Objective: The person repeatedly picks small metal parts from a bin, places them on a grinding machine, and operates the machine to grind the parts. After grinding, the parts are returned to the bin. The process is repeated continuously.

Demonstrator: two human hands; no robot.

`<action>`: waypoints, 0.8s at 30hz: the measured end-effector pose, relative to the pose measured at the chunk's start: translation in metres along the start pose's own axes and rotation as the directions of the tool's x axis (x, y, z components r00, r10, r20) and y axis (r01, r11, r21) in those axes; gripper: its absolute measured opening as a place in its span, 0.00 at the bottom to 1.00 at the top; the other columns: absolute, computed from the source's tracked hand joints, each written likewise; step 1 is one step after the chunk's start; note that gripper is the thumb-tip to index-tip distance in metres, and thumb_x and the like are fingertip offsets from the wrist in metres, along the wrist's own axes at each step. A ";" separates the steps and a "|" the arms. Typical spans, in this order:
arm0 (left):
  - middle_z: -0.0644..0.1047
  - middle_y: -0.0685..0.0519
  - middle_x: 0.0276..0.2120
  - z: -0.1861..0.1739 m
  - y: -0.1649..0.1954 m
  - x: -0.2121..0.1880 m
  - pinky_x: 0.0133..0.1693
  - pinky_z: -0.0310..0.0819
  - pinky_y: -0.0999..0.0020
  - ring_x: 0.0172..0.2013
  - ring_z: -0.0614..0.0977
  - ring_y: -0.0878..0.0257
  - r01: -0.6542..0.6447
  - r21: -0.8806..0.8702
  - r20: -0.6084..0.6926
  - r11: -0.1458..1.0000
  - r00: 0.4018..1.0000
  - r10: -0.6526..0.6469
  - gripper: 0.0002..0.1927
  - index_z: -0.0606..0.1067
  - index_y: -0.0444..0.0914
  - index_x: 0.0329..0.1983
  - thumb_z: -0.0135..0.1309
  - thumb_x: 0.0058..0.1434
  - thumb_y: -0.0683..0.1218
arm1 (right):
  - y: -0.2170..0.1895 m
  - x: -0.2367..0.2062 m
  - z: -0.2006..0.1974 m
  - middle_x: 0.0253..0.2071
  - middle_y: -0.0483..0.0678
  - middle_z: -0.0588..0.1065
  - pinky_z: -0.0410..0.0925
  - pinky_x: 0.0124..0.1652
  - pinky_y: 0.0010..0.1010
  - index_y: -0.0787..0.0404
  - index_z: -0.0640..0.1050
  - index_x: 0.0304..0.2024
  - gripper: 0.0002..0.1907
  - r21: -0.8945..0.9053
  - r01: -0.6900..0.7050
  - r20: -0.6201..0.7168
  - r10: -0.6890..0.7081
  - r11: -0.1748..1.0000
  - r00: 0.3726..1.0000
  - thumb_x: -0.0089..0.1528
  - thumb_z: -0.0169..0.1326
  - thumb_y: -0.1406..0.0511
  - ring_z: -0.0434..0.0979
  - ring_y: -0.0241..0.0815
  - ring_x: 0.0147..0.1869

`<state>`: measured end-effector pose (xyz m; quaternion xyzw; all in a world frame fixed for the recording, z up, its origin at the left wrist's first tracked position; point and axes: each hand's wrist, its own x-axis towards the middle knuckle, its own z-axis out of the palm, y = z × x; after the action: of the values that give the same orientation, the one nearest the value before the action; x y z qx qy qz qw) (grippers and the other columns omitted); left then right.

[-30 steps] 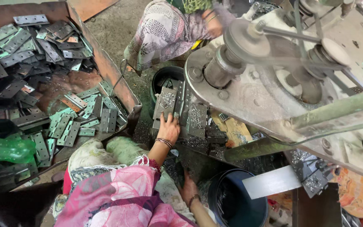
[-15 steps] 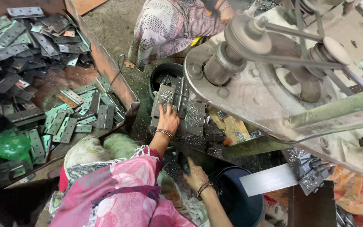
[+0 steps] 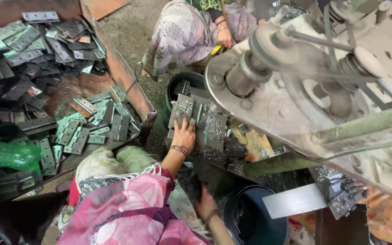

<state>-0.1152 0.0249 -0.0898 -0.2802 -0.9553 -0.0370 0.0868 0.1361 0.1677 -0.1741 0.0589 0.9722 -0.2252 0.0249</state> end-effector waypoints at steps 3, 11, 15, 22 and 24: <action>0.66 0.53 0.69 -0.005 0.001 0.005 0.63 0.40 0.23 0.71 0.53 0.43 0.011 -0.053 0.121 0.999 0.993 -0.005 0.21 0.76 0.42 0.59 0.40 0.66 0.49 | -0.011 0.012 -0.048 0.49 0.70 0.76 0.73 0.51 0.49 0.62 0.56 0.72 0.46 -0.087 -0.177 0.211 0.191 0.980 0.959 0.55 0.62 0.63 0.78 0.68 0.53; 0.66 0.55 0.68 -0.008 -0.007 0.031 0.64 0.39 0.23 0.73 0.53 0.44 -0.001 -0.048 0.143 0.999 0.990 0.008 0.22 0.74 0.42 0.62 0.41 0.67 0.49 | -0.017 -0.012 0.008 0.52 0.75 0.76 0.71 0.53 0.52 0.64 0.57 0.70 0.48 -0.121 0.156 -0.239 -0.182 0.980 0.954 0.51 0.63 0.62 0.77 0.72 0.54; 0.64 0.55 0.71 -0.004 -0.006 0.029 0.65 0.40 0.23 0.73 0.53 0.45 -0.010 -0.049 0.174 0.999 0.985 0.018 0.22 0.74 0.42 0.62 0.41 0.68 0.49 | 0.007 -0.003 0.044 0.55 0.71 0.74 0.73 0.52 0.47 0.59 0.54 0.74 0.48 0.058 -0.091 -0.012 0.092 0.994 0.996 0.56 0.63 0.61 0.78 0.67 0.55; 0.65 0.52 0.69 -0.011 -0.008 0.024 0.65 0.42 0.27 0.71 0.54 0.45 -0.011 -0.054 0.098 0.998 0.995 0.016 0.23 0.74 0.40 0.62 0.41 0.65 0.48 | -0.002 0.006 -0.016 0.46 0.65 0.78 0.73 0.51 0.50 0.55 0.53 0.73 0.45 -0.097 -0.272 0.209 0.287 0.957 0.935 0.58 0.60 0.59 0.79 0.66 0.51; 0.66 0.51 0.69 -0.014 -0.005 0.011 0.66 0.43 0.29 0.72 0.55 0.45 -0.036 -0.050 0.139 0.998 0.989 0.043 0.22 0.75 0.39 0.60 0.41 0.66 0.48 | -0.013 0.012 -0.043 0.46 0.66 0.78 0.74 0.51 0.49 0.57 0.54 0.73 0.45 -0.113 -0.231 0.260 0.253 0.966 0.932 0.58 0.60 0.59 0.80 0.66 0.51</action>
<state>-0.1251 0.0254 -0.0739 -0.3030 -0.9521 -0.0382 0.0137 0.1215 0.1768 -0.1309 0.1458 0.9531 -0.1870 0.1880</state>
